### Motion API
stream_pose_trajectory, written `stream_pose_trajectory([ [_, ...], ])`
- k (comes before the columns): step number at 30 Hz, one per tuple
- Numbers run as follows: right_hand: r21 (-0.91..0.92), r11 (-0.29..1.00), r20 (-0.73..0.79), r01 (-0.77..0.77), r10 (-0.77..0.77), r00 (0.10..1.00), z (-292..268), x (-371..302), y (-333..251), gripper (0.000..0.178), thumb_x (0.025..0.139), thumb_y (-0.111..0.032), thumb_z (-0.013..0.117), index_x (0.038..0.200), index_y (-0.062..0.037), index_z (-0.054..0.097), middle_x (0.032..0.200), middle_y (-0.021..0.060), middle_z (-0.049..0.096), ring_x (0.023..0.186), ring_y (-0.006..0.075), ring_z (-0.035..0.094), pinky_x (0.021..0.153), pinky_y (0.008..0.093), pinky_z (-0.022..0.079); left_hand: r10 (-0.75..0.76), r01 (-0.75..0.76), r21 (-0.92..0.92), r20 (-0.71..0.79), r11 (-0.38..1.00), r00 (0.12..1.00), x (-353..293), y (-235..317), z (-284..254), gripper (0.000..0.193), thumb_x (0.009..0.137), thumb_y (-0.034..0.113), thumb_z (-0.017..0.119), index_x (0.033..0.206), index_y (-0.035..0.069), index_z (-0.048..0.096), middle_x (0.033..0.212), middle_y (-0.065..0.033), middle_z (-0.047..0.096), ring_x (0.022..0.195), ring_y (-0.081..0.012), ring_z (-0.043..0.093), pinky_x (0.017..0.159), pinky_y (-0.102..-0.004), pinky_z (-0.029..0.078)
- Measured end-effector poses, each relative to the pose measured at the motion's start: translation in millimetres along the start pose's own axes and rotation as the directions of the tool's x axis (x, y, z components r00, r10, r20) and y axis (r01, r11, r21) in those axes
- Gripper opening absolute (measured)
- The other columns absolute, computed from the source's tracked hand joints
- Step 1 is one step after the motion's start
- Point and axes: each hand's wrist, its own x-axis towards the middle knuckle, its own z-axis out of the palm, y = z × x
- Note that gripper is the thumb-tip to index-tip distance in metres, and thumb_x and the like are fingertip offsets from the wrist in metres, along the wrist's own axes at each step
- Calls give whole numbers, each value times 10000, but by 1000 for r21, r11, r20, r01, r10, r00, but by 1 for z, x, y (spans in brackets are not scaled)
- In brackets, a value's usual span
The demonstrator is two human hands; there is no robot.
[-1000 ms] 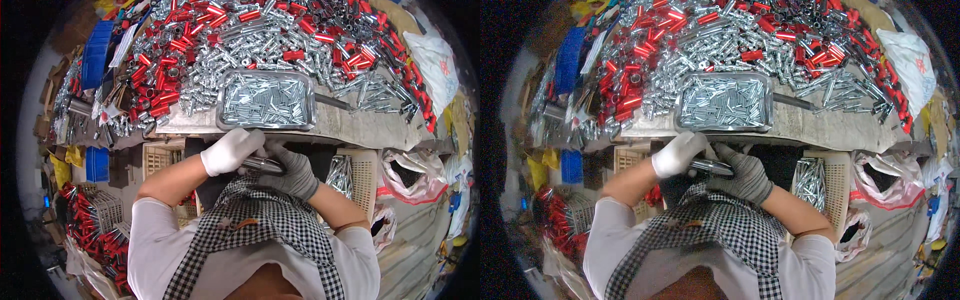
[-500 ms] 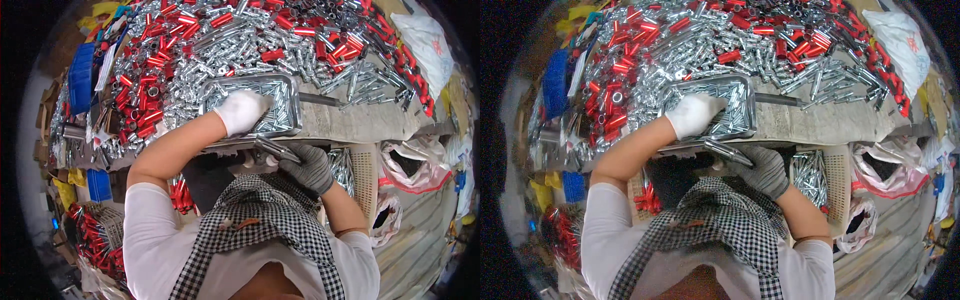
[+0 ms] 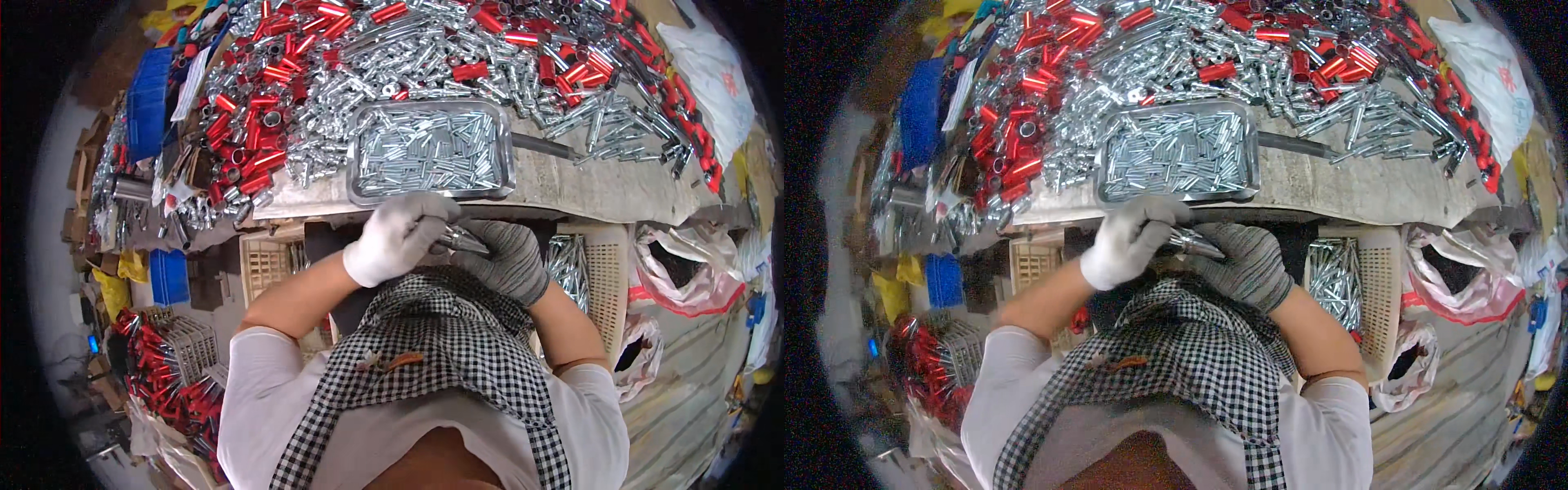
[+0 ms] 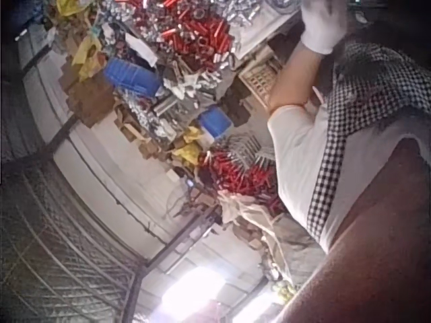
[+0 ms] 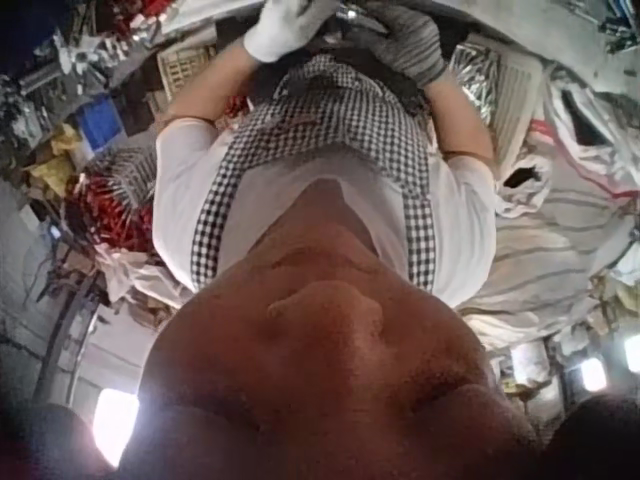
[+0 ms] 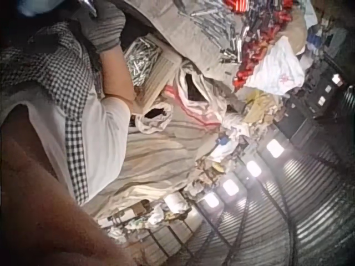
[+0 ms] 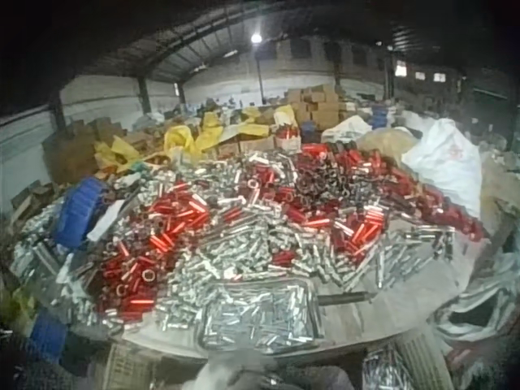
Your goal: Assembling red plastic caps onto metal rods using a manual crimping tool at a workbench.
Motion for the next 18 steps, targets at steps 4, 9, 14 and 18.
stream_pose_trajectory([
  [4,-188,971,-64,147,-162,985,9,-3,0,526,728,-328,825,1167,-90,660,898,110,710,760,276,695,670,362,547,-209,244,157,-208,957,955,-14,14,7,103,915,25,511,889,-21,599,798,-149,651,708,-253,642,668,-342,513],
  [9,-318,904,-141,287,-344,928,16,-11,-1,588,675,-340,847,1166,-88,644,771,88,648,641,281,637,572,383,508,-271,297,181,-154,937,950,-24,22,4,167,954,63,472,897,-9,613,857,-129,652,782,-216,627,738,-332,494],
  [14,-330,895,-148,300,-363,920,25,-15,-1,593,663,-337,852,1141,-58,639,704,81,599,591,273,601,530,386,480,-347,361,111,-127,926,929,-28,38,5,171,962,93,480,962,-7,619,868,-143,650,792,-214,620,745,-331,490],
  [18,-353,873,-123,336,-400,908,25,-17,-2,568,691,-323,835,1143,-51,623,712,81,596,590,270,595,520,384,469,-341,337,130,7,932,940,-27,41,-5,135,937,73,506,971,3,616,928,-144,659,852,-241,625,807,-339,491],
])
